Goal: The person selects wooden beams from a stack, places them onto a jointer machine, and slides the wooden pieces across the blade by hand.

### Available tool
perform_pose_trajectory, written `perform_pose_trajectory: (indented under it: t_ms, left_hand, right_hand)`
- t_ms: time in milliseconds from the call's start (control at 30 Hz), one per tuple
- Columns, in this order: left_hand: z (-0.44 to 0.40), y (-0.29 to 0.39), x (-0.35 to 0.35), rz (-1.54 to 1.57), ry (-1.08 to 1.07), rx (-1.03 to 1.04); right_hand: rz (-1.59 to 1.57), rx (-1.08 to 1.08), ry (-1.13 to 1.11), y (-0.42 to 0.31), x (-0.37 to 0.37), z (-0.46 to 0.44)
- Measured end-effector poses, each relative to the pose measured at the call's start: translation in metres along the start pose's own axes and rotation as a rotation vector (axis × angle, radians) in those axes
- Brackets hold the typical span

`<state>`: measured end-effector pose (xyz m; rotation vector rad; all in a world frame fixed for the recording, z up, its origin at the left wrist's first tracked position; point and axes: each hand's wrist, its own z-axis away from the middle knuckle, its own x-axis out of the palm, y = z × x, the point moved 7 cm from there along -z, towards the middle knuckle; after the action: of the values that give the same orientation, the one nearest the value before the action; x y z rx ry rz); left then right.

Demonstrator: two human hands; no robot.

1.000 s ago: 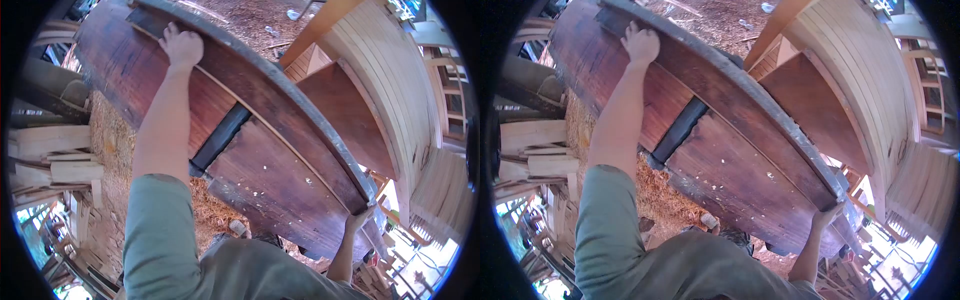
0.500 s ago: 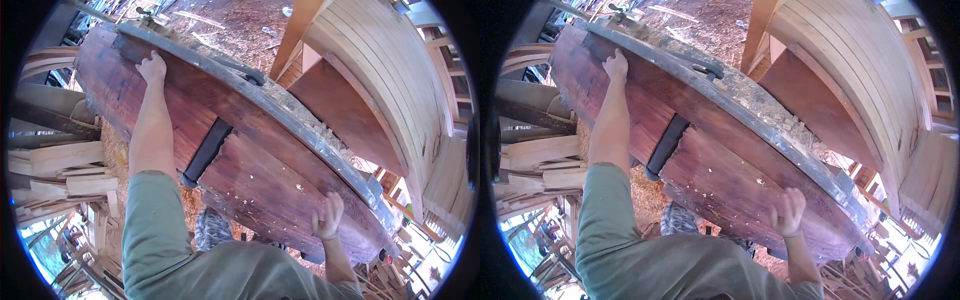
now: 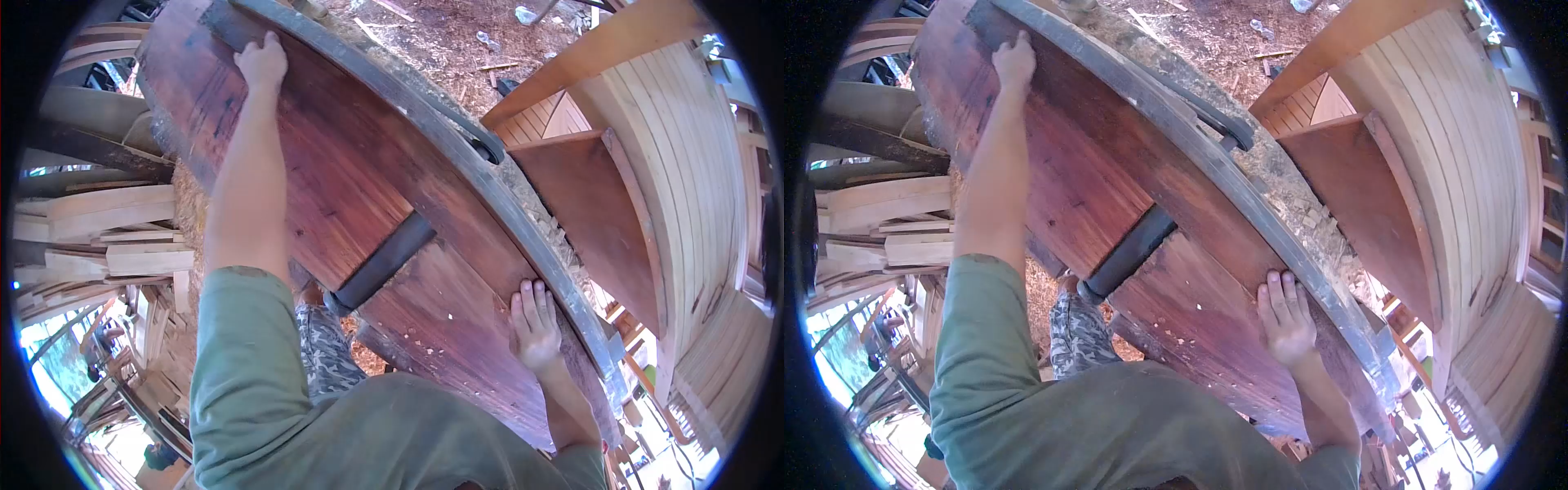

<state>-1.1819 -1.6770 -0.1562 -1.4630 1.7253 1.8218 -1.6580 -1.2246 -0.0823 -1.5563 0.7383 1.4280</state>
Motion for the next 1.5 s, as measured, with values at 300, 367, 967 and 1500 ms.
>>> perform_pose_trajectory:
  t_ms: [300,367,967,1500]
  left_hand:
    - [-0.113,-0.036,-0.005,0.051,0.097,-0.012]
    - [-0.138,-0.051,-0.005,0.007,0.197,0.026]
    - [-0.303,-0.060,0.002,-0.545,-0.079,0.289]
    - [0.097,0.033,0.006,0.216,0.088,-0.051]
  right_hand:
    - [0.019,-0.005,0.017,-0.032,0.008,-0.108]
    - [-0.005,-0.009,-0.002,-0.040,0.010,-0.130]
    - [0.095,0.016,0.065,-0.095,0.013,-0.304]
    - [0.001,-0.045,0.200,-0.095,0.012,-0.300]
